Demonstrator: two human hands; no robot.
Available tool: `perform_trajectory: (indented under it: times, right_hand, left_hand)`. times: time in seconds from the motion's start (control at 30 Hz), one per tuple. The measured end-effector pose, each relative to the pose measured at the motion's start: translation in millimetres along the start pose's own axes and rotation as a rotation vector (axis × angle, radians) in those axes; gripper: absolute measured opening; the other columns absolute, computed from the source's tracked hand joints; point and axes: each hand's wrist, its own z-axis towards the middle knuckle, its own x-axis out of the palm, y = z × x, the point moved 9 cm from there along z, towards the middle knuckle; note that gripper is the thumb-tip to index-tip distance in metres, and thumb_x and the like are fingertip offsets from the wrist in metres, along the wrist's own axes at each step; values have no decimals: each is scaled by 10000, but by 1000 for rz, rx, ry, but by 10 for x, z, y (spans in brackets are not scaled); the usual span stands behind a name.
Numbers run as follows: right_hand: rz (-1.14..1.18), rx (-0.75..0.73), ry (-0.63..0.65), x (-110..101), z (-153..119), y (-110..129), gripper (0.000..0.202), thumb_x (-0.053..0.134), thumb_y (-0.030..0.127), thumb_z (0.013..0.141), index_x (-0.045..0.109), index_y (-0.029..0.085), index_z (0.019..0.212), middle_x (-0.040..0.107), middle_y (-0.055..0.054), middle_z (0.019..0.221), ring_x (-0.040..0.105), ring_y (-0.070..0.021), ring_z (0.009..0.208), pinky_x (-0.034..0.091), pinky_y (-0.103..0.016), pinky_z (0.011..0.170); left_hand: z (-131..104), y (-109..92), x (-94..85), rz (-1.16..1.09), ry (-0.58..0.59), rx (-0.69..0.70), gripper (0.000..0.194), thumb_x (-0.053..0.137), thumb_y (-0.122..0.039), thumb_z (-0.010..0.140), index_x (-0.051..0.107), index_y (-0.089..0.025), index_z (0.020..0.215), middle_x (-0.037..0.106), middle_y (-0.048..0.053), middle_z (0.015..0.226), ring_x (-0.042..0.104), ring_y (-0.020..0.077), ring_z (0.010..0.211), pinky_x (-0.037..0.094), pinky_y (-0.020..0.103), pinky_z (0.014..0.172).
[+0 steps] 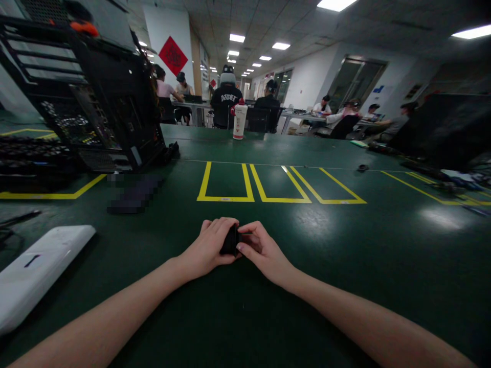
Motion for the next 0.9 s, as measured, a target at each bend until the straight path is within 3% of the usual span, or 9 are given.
perform_trajectory:
  times: [0.17, 0.47, 0.7, 0.9]
  right_hand:
    - [-56, 7, 9, 1, -9, -3, 331, 498, 187, 824, 410, 241, 1138, 481, -57, 1160, 484, -193, 1110, 427, -405, 939]
    - [-17, -39, 6, 4, -14, 48, 163, 497, 177, 824, 454, 233, 971, 498, -12, 1008, 551, -159, 999, 499, -352, 850]
    - [-107, -13, -9, -18, -27, 41, 379, 524, 154, 795, 404, 247, 1142, 452, -47, 1166, 468, -181, 1117, 416, -400, 965]
    - [-98, -94, -12, -6, -22, 105, 368, 526, 55, 732, 442, 239, 1040, 425, -29, 1129, 463, -169, 1098, 413, -382, 966]
  left_hand:
    - [-3, 13, 6, -1, 8, -6, 510, 615, -233, 755, 332, -210, 1178, 495, 78, 1144, 473, 246, 1028, 331, 381, 846]
    - [-7, 18, 0, -9, 1, -4, 490, 616, -249, 753, 351, -218, 1165, 497, 76, 1146, 483, 247, 1020, 338, 383, 840]
    - [-8, 17, 0, -16, -2, -8, 516, 616, -230, 747, 337, -235, 1182, 499, 68, 1148, 485, 250, 1027, 340, 384, 843]
    - [-12, 16, -1, -9, 4, -4, 531, 620, -198, 735, 333, -230, 1180, 487, 71, 1165, 468, 252, 1049, 330, 384, 852]
